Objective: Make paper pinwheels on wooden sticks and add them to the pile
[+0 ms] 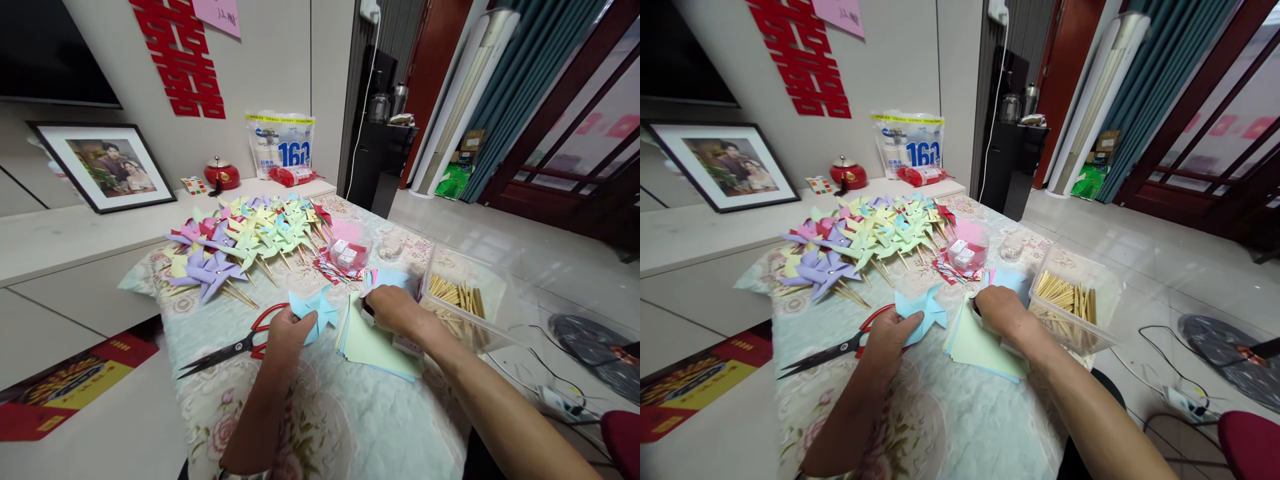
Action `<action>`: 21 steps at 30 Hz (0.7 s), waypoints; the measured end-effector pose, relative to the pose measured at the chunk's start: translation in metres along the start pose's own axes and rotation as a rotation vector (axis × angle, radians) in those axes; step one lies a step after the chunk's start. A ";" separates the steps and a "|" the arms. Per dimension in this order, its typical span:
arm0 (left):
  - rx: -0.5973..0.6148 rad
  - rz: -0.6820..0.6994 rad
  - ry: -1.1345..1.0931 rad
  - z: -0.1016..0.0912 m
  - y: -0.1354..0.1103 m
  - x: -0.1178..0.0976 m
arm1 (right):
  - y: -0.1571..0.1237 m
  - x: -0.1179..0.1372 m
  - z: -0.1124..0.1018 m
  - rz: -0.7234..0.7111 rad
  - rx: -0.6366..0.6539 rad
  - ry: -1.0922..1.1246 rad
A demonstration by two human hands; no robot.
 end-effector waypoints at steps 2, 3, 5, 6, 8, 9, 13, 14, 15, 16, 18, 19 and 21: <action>-0.005 0.005 -0.006 -0.001 0.001 0.001 | 0.000 -0.001 0.002 0.005 0.000 -0.015; -0.013 0.005 -0.005 -0.001 0.002 0.001 | 0.000 -0.002 0.002 0.005 0.000 -0.021; -0.025 0.005 -0.002 -0.002 0.003 0.001 | 0.000 -0.003 0.003 -0.003 0.000 -0.028; -0.024 0.004 -0.001 -0.002 0.003 0.002 | -0.001 -0.003 0.002 -0.009 0.000 -0.030; -0.013 0.006 -0.001 -0.001 0.003 0.001 | -0.002 -0.003 0.000 -0.026 0.003 -0.031; -0.005 0.008 -0.005 -0.001 0.002 0.001 | -0.002 -0.003 -0.001 -0.034 0.004 -0.030; 0.002 0.011 -0.015 -0.001 0.002 0.000 | -0.005 -0.007 -0.005 -0.039 -0.020 -0.020; -0.003 0.010 -0.014 -0.001 0.003 0.001 | -0.006 -0.008 -0.006 -0.034 -0.032 -0.015; -0.008 0.010 -0.012 -0.002 0.004 0.002 | -0.007 -0.009 -0.006 -0.027 -0.043 -0.010; -0.012 0.010 -0.008 -0.002 0.005 0.003 | -0.009 -0.011 -0.006 -0.021 -0.053 -0.004; -0.021 0.012 0.002 -0.004 0.008 0.006 | -0.011 -0.014 -0.005 -0.009 -0.069 0.008; -0.024 0.015 0.002 -0.004 0.009 0.007 | -0.011 -0.015 -0.005 -0.001 -0.077 0.012; -0.027 0.019 0.002 -0.005 0.011 0.008 | -0.012 -0.017 -0.004 0.018 -0.093 0.011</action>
Point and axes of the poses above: each hand's wrist, its own y-axis towards the middle knuckle, its own z-axis out of the palm, x = y × z, the point moved 7 cm from there along y, towards the middle knuckle, and after that the axes turned 8 degrees about -z, right-handed, at the moved point
